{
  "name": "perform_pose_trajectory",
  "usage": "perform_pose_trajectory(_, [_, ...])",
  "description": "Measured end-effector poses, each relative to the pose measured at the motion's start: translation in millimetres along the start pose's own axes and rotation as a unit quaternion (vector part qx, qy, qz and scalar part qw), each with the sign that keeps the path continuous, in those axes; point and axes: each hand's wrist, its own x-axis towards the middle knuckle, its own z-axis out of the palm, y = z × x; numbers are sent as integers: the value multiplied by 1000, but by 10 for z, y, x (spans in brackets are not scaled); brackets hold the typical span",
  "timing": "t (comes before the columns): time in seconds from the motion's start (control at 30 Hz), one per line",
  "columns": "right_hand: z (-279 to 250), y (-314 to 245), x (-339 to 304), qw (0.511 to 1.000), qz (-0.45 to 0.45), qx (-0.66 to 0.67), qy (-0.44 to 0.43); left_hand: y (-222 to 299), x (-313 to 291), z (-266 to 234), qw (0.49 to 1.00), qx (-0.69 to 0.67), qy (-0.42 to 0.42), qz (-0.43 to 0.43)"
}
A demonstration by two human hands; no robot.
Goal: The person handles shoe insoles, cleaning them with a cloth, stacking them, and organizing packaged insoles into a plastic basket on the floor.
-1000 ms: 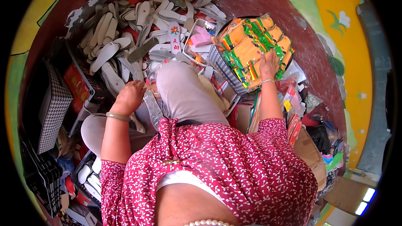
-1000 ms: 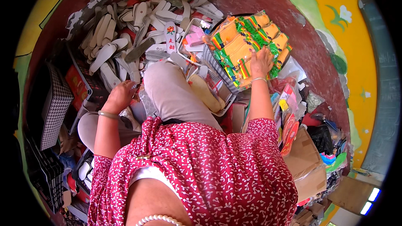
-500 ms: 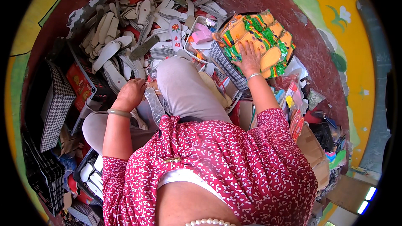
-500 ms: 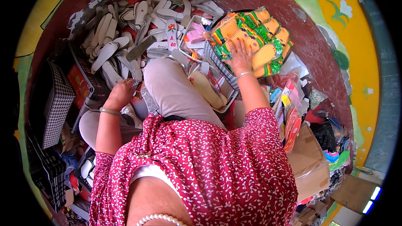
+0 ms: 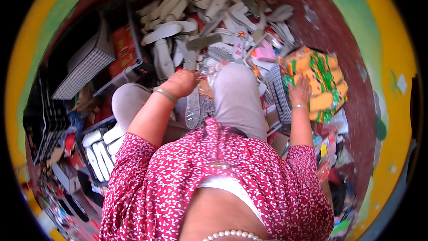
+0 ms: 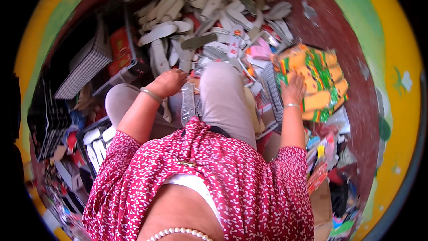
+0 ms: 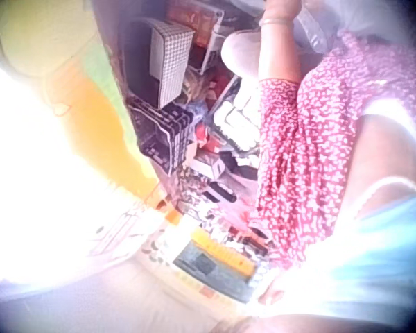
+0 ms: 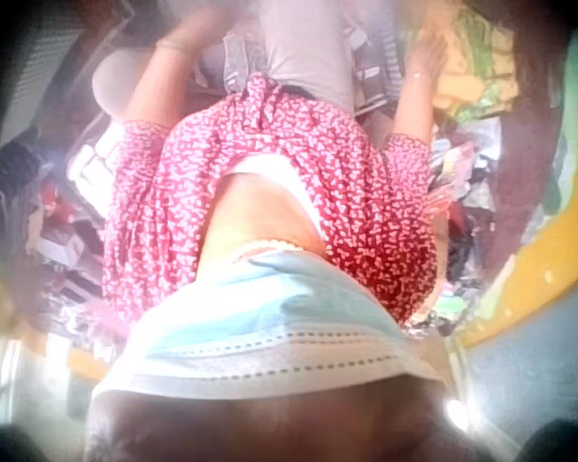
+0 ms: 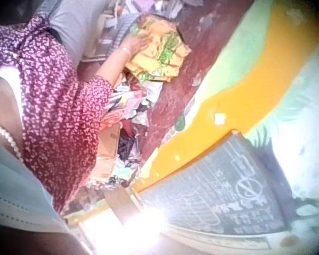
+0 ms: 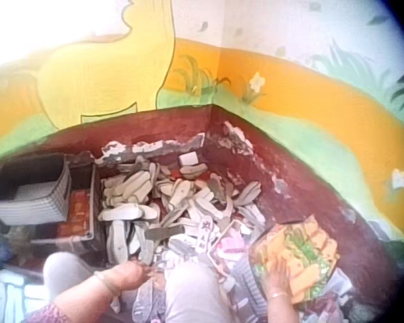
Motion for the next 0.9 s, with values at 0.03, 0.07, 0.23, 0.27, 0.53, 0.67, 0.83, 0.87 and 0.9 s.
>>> perform_pose_trajectory(0.03, [49, -19, 12, 1000, -5, -4, 7, 1, -42, -64, 1000, -2, -7, -12])
perform_pose_trajectory(0.07, [61, -31, 38, 1000, -13, -9, 13, -157, -27, 108, 1000, -3, -1, -4])
perform_pose_trajectory(0.23, [-79, -148, 35, 997, -18, -63, 30, -316, -128, 171, 997, -43, -19, -59])
perform_pose_trajectory(0.27, [-222, -282, 15, 996, -32, -46, 74, -391, -152, 220, 996, -46, -26, -76])
perform_pose_trajectory(0.53, [-1861, -1938, -787, 808, -362, 232, 402, -192, -798, 173, 998, 38, 14, -54])
perform_pose_trajectory(0.67, [-1940, -2353, -1154, 740, -508, 218, 384, -5, -1697, 79, 965, 37, 258, 36])
perform_pose_trajectory(0.83, [-1783, -2684, -1169, 690, -624, 218, 295, 18, -2843, 481, 899, -2, 415, -139])
perform_pose_trajectory(0.87, [-1759, -2730, -1196, 683, -632, 232, 284, -6, -2996, 653, 892, 2, 417, -174])
perform_pose_trajectory(0.9, [-1787, -2766, -1226, 677, -641, 233, 277, -7, -3113, 852, 889, -10, 407, -211])
